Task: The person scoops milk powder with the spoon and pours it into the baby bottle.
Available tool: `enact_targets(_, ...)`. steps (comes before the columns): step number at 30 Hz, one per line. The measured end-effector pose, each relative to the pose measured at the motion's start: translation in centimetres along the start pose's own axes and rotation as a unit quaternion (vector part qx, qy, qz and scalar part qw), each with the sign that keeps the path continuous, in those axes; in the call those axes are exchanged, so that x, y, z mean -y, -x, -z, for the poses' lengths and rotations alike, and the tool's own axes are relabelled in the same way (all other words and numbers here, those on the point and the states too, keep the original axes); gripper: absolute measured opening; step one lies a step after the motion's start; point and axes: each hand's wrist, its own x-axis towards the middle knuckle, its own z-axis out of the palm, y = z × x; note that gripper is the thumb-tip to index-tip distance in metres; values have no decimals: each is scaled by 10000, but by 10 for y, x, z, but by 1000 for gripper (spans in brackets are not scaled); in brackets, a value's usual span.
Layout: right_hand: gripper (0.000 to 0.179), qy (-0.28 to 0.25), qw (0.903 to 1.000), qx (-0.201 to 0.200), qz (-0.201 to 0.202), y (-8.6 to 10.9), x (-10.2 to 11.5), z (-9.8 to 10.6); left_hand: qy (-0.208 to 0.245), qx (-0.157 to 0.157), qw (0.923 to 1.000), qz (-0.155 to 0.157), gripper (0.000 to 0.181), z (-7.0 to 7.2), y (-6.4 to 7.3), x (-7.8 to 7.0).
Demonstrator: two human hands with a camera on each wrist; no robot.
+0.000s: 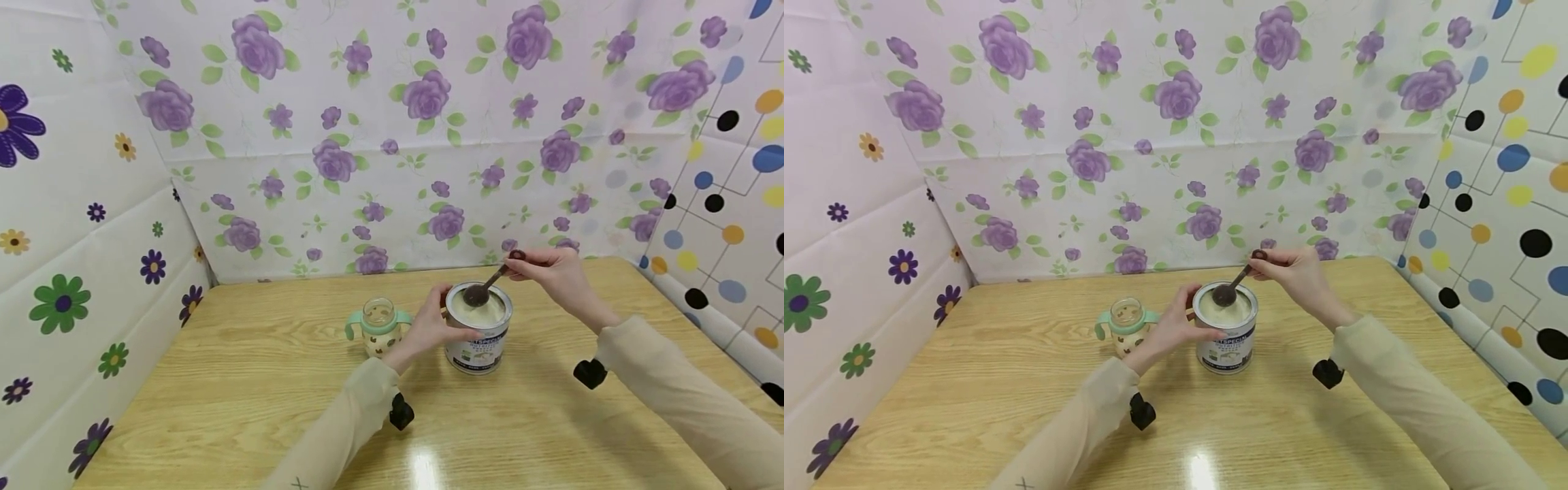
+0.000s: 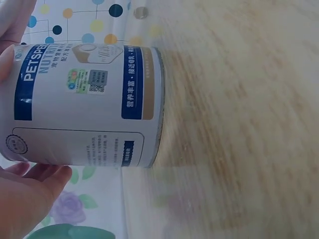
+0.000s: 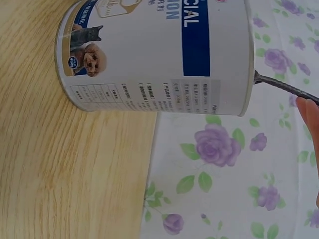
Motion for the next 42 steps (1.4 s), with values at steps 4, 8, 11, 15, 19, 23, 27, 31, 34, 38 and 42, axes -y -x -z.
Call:
enact_targets(4,21,223,9996,-136,62,2,-1,-4,-1,-1,10000,74,81,-1,1,0)
enact_targets(8,21,230,9995,-145,158,2,-2,-7,-7,-13,10000,65,77,-1,0,1)
enact_targets(11,20,293,9993,-86,202,2,-3,-8,-36,-10,10000,39,76,-1,0,2)
enact_targets(15,19,324,9994,30,64,3,-5,-13,-107,-19,9999,76,77,-1,0,2)
enact_targets(19,18,195,9994,269,-126,4,-8,-19,-143,-26,9998,155,77,-1,1,3)
enact_targets(23,19,248,9984,474,-179,3,-10,-22,-100,-1,9998,198,78,-1,0,3)
enact_targets(27,19,203,9969,710,-267,-1,-13,-22,-25,13,9997,225,78,-1,0,3)
enact_targets(31,18,233,9934,1029,-444,-3,-16,-19,76,41,9997,244,78,-1,0,4)
enact_targets(34,20,335,9889,1280,-679,-4,-17,-17,141,69,9995,269,78,-2,0,5)
enact_targets(38,21,277,9826,1594,-909,-5,-17,-17,250,141,9991,310,77,1,4,-6)
enact_targets(42,21,205,9784,1785,-1017,-6,-14,-18,342,204,9988,296,74,6,11,-27)
